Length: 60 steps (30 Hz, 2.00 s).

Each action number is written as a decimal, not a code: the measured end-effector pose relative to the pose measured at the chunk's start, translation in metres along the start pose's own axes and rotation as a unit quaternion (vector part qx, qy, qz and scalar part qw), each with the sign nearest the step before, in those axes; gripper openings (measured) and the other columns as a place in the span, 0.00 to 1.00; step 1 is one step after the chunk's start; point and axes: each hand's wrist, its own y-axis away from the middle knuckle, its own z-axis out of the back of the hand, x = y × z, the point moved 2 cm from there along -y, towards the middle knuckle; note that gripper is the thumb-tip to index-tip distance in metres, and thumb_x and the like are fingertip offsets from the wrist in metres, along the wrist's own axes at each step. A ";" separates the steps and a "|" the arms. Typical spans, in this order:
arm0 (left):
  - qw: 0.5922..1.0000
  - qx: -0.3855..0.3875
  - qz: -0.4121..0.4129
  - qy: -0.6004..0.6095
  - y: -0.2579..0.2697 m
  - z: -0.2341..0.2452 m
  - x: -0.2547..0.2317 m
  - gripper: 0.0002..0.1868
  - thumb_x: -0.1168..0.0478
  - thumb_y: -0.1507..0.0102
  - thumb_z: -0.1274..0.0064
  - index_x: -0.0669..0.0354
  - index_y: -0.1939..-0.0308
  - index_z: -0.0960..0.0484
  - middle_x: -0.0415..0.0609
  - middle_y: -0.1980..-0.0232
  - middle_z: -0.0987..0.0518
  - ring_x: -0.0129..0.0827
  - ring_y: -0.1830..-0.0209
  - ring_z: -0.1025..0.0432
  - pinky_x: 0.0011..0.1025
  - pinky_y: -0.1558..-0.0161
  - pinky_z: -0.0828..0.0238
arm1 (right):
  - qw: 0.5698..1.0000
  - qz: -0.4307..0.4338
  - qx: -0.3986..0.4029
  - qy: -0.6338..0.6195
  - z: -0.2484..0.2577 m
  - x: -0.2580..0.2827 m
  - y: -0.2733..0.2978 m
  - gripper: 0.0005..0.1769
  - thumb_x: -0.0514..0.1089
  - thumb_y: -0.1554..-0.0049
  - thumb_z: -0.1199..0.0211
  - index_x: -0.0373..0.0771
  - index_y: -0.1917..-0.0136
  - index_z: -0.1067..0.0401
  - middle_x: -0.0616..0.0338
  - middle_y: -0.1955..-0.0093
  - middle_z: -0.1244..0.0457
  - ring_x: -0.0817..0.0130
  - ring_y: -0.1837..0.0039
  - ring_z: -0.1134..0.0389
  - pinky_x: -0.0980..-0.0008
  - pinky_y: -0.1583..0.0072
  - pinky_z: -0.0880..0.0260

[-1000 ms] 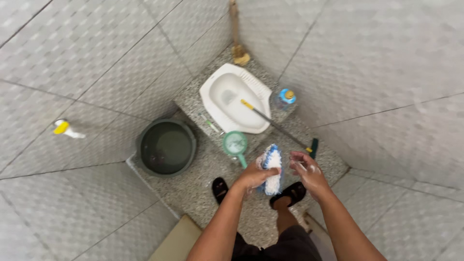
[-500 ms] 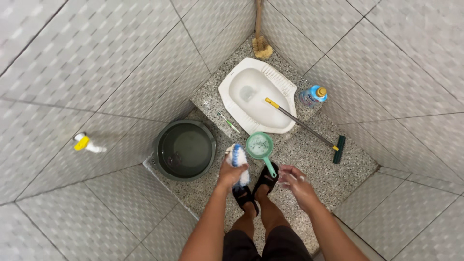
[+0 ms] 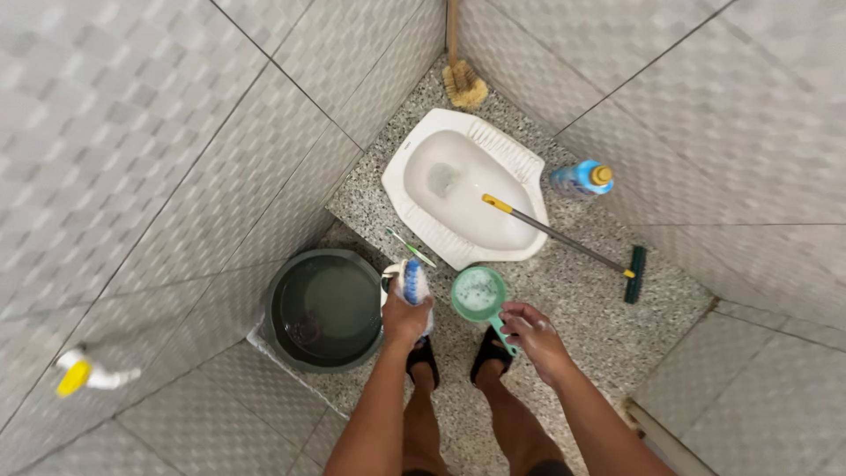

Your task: The person scrubs the tiled walls of a bathroom using a sponge and cleaning solution. They then use a squeegee to wipe the walls and floor, removing excess water and soap.

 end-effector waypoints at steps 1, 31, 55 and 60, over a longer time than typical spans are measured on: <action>1.000 0.005 0.012 -0.011 -0.011 -0.004 0.002 0.46 0.54 0.45 0.34 0.54 0.26 0.38 0.58 0.44 0.18 0.48 0.47 0.21 0.40 0.44 0.25 | 1.000 0.005 0.005 -0.010 -0.006 -0.003 -0.011 0.17 0.42 0.39 0.42 0.38 0.37 0.28 0.57 0.43 0.32 0.67 0.46 0.31 0.65 0.45 0.28; 0.905 -0.178 -0.366 -0.124 -0.265 -0.086 0.039 0.25 0.61 0.34 0.43 0.65 0.34 0.29 0.64 0.31 0.29 0.58 0.28 0.37 0.52 0.30 0.37 | 0.960 -0.012 -0.210 -0.187 -0.024 -0.075 -0.179 0.12 0.38 0.38 0.46 0.35 0.41 0.31 0.51 0.45 0.34 0.62 0.46 0.32 0.59 0.38 0.32; 0.939 0.208 -0.008 0.275 -0.156 -0.202 0.065 0.15 0.60 0.35 0.43 0.61 0.46 0.19 0.48 0.57 0.19 0.32 0.60 0.27 0.30 0.57 0.28 | 0.754 0.052 0.054 -0.652 -0.039 -0.258 -0.262 0.10 0.43 0.37 0.49 0.41 0.58 0.30 0.56 0.59 0.35 0.66 0.60 0.35 0.69 0.59 0.31; 0.870 0.322 0.149 0.343 -0.068 -0.240 0.053 0.21 0.51 0.29 0.56 0.66 0.54 0.17 0.48 0.61 0.18 0.34 0.61 0.23 0.30 0.54 0.24 | 0.692 0.048 0.052 -0.719 -0.021 -0.179 -0.159 0.12 0.45 0.42 0.50 0.38 0.63 0.30 0.56 0.62 0.35 0.66 0.59 0.34 0.72 0.61 0.32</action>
